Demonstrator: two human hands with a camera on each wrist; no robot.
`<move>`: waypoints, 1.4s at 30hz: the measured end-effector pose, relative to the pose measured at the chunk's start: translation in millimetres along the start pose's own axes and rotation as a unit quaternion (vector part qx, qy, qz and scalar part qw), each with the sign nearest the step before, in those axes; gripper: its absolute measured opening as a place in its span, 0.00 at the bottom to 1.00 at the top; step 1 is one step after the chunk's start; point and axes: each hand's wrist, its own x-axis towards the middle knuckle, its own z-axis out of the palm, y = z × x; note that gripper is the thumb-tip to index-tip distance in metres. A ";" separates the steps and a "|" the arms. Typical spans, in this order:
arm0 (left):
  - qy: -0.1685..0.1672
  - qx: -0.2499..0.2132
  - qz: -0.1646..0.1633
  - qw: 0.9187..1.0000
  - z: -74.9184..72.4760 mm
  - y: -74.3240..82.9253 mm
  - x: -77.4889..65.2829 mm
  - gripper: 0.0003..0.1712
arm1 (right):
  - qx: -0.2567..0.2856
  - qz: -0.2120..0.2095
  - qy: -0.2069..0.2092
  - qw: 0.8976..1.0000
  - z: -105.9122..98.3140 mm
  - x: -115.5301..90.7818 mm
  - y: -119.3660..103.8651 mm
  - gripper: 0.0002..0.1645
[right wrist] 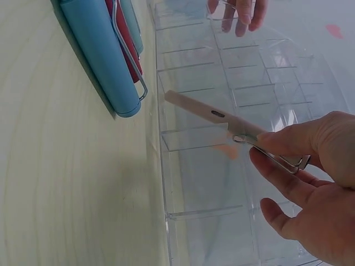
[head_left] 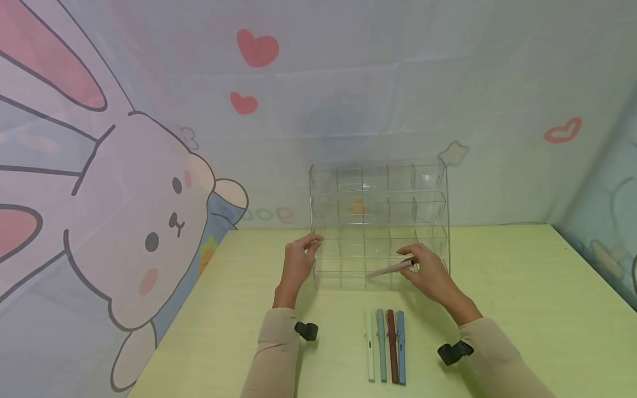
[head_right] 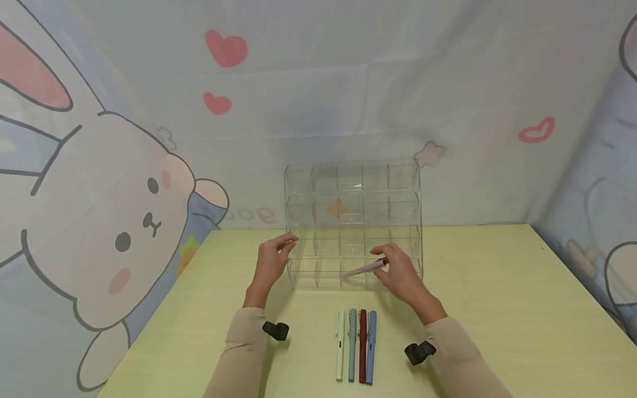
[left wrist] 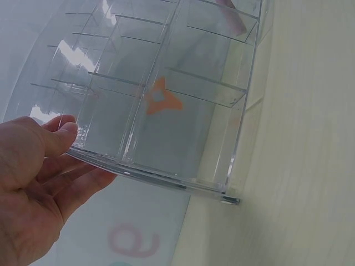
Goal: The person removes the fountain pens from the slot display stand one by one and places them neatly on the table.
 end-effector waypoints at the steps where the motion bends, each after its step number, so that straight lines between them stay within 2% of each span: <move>1: 0.000 0.001 0.000 1.000 0.0 -0.1 0.1 0.07 | -0.003 -0.001 0.002 1.000 0.1 0.1 0.2 0.22; 13: -0.005 0.006 -0.013 1.000 1.0 -3.1 0.6 0.08 | 0.013 -0.001 0.031 0.999 1.0 1.4 0.8 0.23; 21: -0.005 0.007 -0.004 1.000 0.9 -3.6 -0.5 0.08 | 0.036 -0.005 0.053 0.998 -0.5 2.1 -0.3 0.23; 28: -0.008 0.003 -0.020 1.000 0.9 -3.1 1.0 0.08 | 0.049 -0.025 0.086 0.995 -3.6 3.4 -4.2 0.26; 36: -0.004 -0.003 -0.014 1.000 0.0 -1.5 -0.1 0.08 | 0.053 -0.019 0.093 0.994 -5.3 3.2 -6.7 0.29; 42: -0.003 -0.003 -0.011 1.000 1.0 -2.7 0.8 0.08 | 0.042 -0.038 0.133 0.989 -9.1 3.3 -10.2 0.31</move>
